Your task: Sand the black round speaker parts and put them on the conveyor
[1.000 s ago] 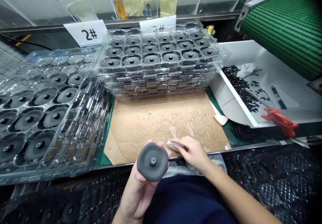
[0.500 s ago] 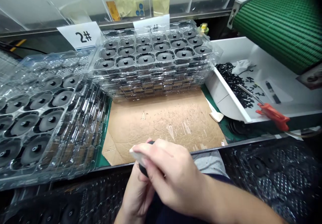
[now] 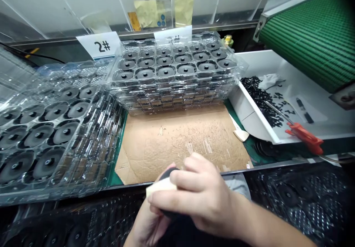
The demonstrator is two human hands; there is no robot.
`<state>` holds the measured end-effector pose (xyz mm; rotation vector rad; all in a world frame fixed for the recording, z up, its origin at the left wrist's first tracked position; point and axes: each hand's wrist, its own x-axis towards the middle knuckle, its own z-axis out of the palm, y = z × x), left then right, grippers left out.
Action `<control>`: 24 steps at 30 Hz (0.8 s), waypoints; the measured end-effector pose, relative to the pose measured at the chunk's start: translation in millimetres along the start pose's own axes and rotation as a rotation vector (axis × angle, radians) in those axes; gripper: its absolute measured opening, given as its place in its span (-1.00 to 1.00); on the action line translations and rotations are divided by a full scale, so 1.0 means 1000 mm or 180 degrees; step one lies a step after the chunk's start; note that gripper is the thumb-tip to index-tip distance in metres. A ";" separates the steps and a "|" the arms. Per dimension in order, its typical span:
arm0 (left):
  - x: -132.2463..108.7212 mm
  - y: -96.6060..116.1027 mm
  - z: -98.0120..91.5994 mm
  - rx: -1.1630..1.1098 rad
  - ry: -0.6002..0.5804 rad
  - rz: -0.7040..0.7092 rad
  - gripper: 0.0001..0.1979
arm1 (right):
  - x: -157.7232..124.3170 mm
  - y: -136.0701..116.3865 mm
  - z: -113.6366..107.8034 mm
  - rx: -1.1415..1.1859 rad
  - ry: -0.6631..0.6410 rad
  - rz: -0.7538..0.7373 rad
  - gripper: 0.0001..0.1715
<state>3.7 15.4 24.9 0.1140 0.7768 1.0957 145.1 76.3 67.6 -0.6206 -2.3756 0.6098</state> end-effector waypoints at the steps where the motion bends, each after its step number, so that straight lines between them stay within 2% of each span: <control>1: -0.001 0.001 0.002 0.0020 -0.0036 -0.0090 -0.68 | 0.001 0.003 0.000 0.0153 -0.0139 -0.0017 -0.65; 4: -0.003 0.002 0.003 0.0077 -0.0122 -0.0318 -0.81 | 0.002 0.007 -0.002 0.0045 -0.0341 0.0344 -0.72; 6: -0.003 0.000 0.000 0.0122 -0.0221 -0.0461 -0.90 | 0.000 0.007 -0.003 -0.0020 -0.0282 0.0167 -0.77; 8: -0.001 -0.005 -0.004 0.0149 -0.0435 -0.0652 -0.85 | -0.003 0.010 -0.002 0.0309 -0.0162 -0.0173 -0.76; 9: 0.000 -0.008 -0.005 0.0130 -0.0550 -0.0741 -0.80 | -0.005 0.015 -0.001 0.0536 -0.0066 -0.0168 -0.74; 10: 0.002 -0.010 -0.006 0.0073 -0.0659 -0.0824 -0.72 | -0.009 0.023 0.001 0.0707 0.0087 0.0039 -0.73; 13: 0.006 -0.015 -0.003 -0.0217 -0.0779 -0.0959 -0.46 | -0.026 0.060 0.012 0.0751 0.0560 0.1186 -0.69; 15: 0.007 -0.016 0.002 -0.0379 -0.0738 -0.0983 -0.39 | -0.044 0.087 0.025 0.0611 0.0620 0.1625 -0.72; 19: 0.008 -0.019 0.008 -0.0498 -0.0616 -0.0950 -0.25 | -0.081 0.123 0.061 0.0336 0.0548 0.1820 -0.74; 21: 0.008 -0.020 0.008 -0.0490 -0.0615 -0.0974 -0.26 | -0.094 0.129 0.074 0.0209 0.0588 0.1881 -0.72; 24: 0.010 -0.022 0.008 -0.0457 -0.0696 -0.0935 -0.37 | -0.101 0.131 0.081 0.0121 0.0591 0.1888 -0.70</control>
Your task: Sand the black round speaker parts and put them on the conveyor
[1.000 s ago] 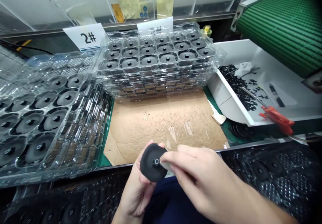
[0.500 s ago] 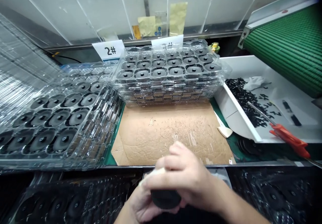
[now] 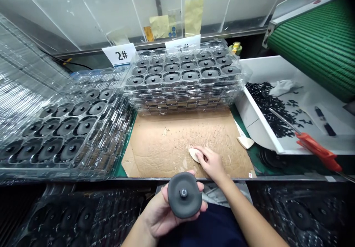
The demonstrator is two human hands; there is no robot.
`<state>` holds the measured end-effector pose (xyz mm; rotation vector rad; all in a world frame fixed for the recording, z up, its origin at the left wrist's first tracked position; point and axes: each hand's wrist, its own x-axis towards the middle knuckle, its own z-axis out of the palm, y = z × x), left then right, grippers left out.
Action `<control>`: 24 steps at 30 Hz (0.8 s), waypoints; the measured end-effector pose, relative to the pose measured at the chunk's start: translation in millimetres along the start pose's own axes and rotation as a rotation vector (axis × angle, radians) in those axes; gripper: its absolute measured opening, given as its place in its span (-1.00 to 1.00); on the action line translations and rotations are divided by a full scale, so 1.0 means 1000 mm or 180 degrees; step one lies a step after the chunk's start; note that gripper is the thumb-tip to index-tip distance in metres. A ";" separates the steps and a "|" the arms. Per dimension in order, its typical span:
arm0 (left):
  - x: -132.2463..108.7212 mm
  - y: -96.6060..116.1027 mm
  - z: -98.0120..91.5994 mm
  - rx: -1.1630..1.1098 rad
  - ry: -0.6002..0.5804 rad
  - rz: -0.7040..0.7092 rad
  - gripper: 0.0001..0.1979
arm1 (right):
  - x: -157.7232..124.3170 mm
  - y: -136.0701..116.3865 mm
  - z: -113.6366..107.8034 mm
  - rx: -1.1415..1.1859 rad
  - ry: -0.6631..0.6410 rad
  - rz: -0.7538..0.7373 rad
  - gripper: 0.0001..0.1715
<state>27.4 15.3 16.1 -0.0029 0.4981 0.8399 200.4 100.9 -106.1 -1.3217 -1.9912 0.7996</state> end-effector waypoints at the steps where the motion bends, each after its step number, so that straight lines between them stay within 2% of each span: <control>1: 0.001 0.000 0.000 0.0028 -0.0037 0.0023 -0.42 | 0.000 0.000 0.000 -0.0012 -0.0007 -0.0014 -0.70; 11: 0.001 0.001 0.006 0.0179 -0.0125 0.0203 -0.55 | 0.001 0.003 0.000 -0.0069 0.0031 -0.0082 -0.69; 19: 0.001 -0.001 -0.009 0.0019 -0.0352 0.0312 -0.59 | 0.000 0.001 -0.001 -0.0046 0.0034 -0.0060 -0.71; 24: -0.001 -0.001 -0.014 -0.0120 -0.0450 0.0310 -0.53 | 0.002 -0.002 -0.002 -0.0041 0.0010 -0.0036 -0.70</control>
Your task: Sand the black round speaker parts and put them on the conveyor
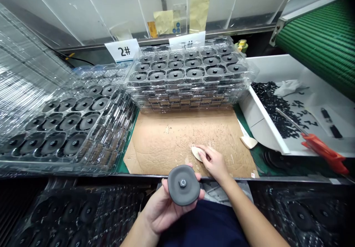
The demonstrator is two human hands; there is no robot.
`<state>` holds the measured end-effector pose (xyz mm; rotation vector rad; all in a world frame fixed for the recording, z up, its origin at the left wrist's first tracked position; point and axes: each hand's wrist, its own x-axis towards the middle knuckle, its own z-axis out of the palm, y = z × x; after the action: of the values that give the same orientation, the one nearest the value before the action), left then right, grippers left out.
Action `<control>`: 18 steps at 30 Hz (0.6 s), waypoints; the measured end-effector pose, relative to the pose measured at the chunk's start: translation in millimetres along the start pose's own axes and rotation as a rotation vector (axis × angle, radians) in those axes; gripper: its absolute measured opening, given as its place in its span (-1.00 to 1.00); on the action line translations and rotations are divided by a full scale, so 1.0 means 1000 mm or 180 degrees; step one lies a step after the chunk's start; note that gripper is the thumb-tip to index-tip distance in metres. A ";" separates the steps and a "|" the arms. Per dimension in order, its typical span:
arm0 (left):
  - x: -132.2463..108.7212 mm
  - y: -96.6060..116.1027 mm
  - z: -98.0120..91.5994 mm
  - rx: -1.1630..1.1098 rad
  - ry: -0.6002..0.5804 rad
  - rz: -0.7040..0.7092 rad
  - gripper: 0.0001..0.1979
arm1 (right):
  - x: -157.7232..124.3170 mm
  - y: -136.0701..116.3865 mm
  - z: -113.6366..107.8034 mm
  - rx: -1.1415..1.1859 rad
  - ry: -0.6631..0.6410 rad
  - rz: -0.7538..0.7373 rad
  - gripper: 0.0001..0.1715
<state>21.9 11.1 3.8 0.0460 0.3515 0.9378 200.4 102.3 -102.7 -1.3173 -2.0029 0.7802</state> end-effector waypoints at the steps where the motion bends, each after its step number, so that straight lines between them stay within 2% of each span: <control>1: 0.000 0.000 0.000 -0.0013 -0.0015 0.0000 -0.53 | 0.000 -0.001 0.000 -0.0003 -0.0002 0.0004 -0.71; 7: -0.005 0.004 -0.006 -0.0020 -0.0032 0.0203 -0.57 | -0.001 -0.001 0.003 0.0019 0.0001 0.0015 -0.69; 11: -0.008 0.008 -0.003 0.0157 0.0473 0.0650 -0.54 | 0.007 -0.018 -0.007 0.0160 -0.0137 -0.0044 -0.73; 13: -0.006 0.010 0.003 0.0350 0.0787 0.0928 -0.52 | 0.011 -0.042 -0.025 0.0245 -0.0153 -0.0015 -0.76; 16: 0.002 0.008 0.013 0.0712 0.1092 0.1352 -0.48 | 0.011 -0.097 -0.058 0.0435 0.0124 0.0055 -0.74; 17: 0.005 0.006 0.016 0.0810 0.1116 0.1408 -0.47 | 0.010 -0.116 -0.066 0.0618 0.0283 -0.0030 -0.75; 18: 0.007 0.004 0.018 0.0880 0.1112 0.1401 -0.48 | 0.008 -0.134 -0.073 0.0756 0.0275 -0.0266 -0.72</control>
<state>28.2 21.8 19.8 0.2213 0.8166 1.3303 176.7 75.9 45.9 -1.1052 -1.8224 0.8764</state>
